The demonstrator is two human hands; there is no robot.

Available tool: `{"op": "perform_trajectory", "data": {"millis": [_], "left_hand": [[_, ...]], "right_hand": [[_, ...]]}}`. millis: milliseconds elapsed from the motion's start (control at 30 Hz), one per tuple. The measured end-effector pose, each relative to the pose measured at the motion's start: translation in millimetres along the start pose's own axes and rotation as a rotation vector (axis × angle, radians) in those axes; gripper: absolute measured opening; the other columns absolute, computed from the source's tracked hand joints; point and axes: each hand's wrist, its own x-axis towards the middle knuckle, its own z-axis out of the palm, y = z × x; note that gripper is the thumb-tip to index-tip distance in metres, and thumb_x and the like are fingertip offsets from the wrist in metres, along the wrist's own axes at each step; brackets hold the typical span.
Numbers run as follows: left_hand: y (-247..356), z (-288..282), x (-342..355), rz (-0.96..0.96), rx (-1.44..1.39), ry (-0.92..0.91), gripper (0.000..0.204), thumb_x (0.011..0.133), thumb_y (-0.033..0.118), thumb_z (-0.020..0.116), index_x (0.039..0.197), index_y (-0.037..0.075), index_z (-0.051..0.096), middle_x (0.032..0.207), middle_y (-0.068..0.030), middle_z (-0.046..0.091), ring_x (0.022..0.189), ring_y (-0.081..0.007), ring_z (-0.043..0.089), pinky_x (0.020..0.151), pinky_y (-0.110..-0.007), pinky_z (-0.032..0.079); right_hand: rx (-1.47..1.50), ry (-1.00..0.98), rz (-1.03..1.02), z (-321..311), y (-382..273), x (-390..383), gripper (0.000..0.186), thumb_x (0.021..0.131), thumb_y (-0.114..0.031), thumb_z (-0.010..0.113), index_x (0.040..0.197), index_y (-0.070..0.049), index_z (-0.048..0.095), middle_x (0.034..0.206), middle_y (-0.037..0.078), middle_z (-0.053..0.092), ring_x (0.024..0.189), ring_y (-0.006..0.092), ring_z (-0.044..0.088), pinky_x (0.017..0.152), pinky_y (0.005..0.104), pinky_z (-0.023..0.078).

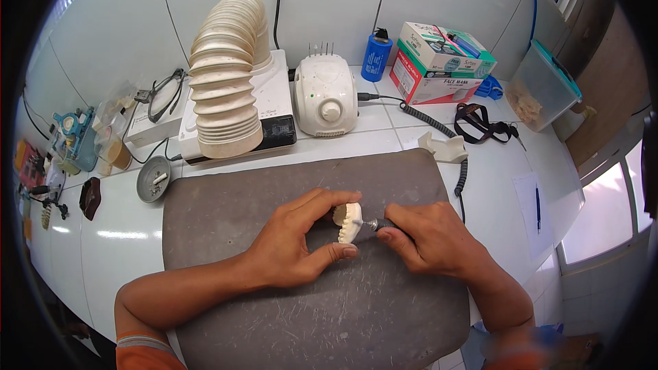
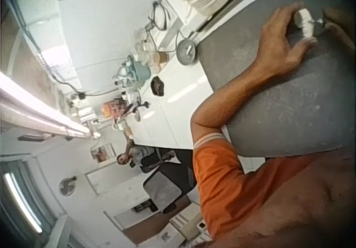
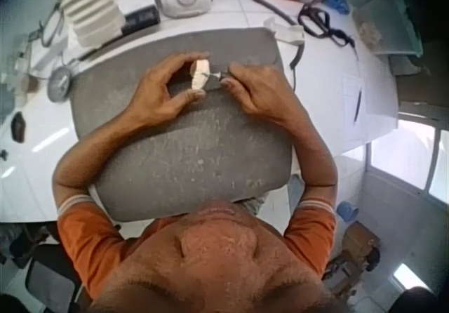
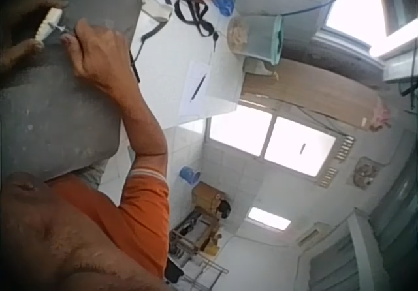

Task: Refining and trimming a plaster dental model using a micromotor handpiece.

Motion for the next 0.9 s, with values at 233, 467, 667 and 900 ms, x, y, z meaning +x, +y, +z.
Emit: {"op": "perform_trajectory", "data": {"millis": [233, 467, 667, 900], "left_hand": [[-0.3, 0.6, -0.1, 0.0, 0.011, 0.001, 0.07, 0.093, 0.022, 0.092, 0.154, 0.005, 0.062, 0.119, -0.0163, 0.069, 0.111, -0.0312, 0.071, 0.1, -0.043, 0.058], [1.1, -0.9, -0.5, -0.015, 0.004, -0.005, 0.073, 0.093, 0.022, 0.093, 0.156, 0.005, 0.061, 0.123, -0.0156, 0.069, 0.114, -0.0289, 0.072, 0.103, -0.041, 0.058], [-0.1, -1.7, 0.1, -0.033, 0.015, -0.022, 0.075, 0.092, 0.023, 0.093, 0.157, 0.004, 0.061, 0.127, -0.0152, 0.07, 0.118, -0.027, 0.072, 0.106, -0.04, 0.057], [1.1, -2.7, 0.3, -0.041, 0.015, -0.026, 0.075, 0.093, 0.024, 0.093, 0.157, 0.003, 0.06, 0.127, -0.0155, 0.07, 0.118, -0.0269, 0.072, 0.106, -0.04, 0.057]], "right_hand": [[0.001, -0.01, -0.008, -1.4, 0.2, -0.2, 0.042, 0.113, -0.041, 0.064, 0.093, -0.005, 0.059, 0.077, 0.017, 0.07, 0.068, 0.0458, 0.067, 0.062, 0.0546, 0.05], [0.001, -0.005, 0.007, -1.9, -0.5, -0.5, 0.042, 0.113, -0.042, 0.064, 0.093, -0.005, 0.059, 0.077, 0.018, 0.07, 0.069, 0.0463, 0.068, 0.062, 0.0552, 0.05], [0.003, -0.011, 0.019, -2.3, -0.3, 0.1, 0.043, 0.113, -0.042, 0.064, 0.093, -0.005, 0.059, 0.077, 0.018, 0.07, 0.069, 0.0466, 0.067, 0.062, 0.0554, 0.05], [0.002, -0.001, 0.014, -1.6, 0.9, -0.4, 0.042, 0.113, -0.042, 0.065, 0.093, -0.005, 0.059, 0.076, 0.018, 0.07, 0.068, 0.0464, 0.067, 0.062, 0.0553, 0.049]]}}
